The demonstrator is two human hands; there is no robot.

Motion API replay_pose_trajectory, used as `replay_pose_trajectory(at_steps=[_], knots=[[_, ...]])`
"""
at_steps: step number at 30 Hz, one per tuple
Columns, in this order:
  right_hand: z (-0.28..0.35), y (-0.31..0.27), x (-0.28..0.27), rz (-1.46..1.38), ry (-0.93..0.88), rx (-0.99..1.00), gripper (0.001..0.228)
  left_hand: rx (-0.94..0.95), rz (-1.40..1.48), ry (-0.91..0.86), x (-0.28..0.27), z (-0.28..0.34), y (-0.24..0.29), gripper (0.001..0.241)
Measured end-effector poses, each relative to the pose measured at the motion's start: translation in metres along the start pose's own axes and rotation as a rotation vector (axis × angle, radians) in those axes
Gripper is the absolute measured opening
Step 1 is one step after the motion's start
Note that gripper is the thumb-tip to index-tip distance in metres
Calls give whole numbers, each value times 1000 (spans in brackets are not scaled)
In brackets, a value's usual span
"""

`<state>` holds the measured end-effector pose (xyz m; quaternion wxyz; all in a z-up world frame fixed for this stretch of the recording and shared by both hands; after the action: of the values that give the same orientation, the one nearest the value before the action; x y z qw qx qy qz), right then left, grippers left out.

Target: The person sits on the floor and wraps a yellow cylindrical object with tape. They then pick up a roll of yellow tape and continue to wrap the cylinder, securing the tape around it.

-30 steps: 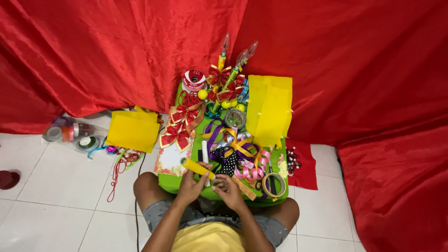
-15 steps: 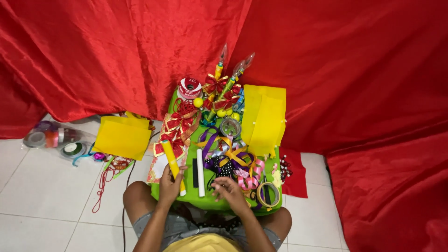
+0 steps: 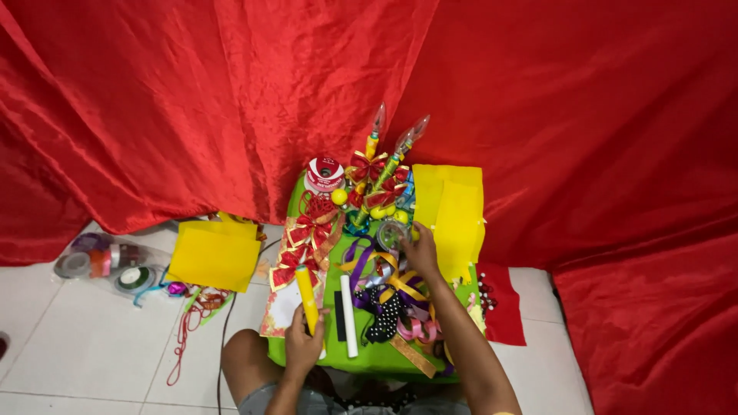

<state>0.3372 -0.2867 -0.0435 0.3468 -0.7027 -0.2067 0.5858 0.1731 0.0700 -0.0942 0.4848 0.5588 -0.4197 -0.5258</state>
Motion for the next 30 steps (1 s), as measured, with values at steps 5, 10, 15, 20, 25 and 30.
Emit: replay_pose_trajectory(at_steps=[5, 10, 15, 20, 25, 30], knots=[[-13, 2, 5, 23, 60, 66, 48, -45, 31, -26, 0, -2, 4, 42], [3, -9, -9, -47, 77, 99, 39, -64, 40, -43, 2, 0, 2, 44], [29, -35, -46, -317, 154, 9, 34, 42, 43, -53, 3, 1, 6, 40], [85, -93, -81, -456, 35, 31, 30, 53, 1, -176, 4, 15, 44, 41], [150, -139, -110, -684, -211, 46, 29, 306, -271, -330, 6, 32, 64, 55], [206, -200, -139, -472, -368, -488, 25, 547, -515, -416, 4, 53, 98, 61]])
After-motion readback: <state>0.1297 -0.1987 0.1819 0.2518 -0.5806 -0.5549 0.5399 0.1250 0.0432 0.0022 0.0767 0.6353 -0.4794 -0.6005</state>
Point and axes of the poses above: each hand's wrist, its own z-axis away from the middle knuckle, its own x-axis out of the palm, y = z × x, the point moved 10 cm from there along -z, towards the middle knuckle, and after that the axes turned 2 degrees about -z, right-handed, at the moved point
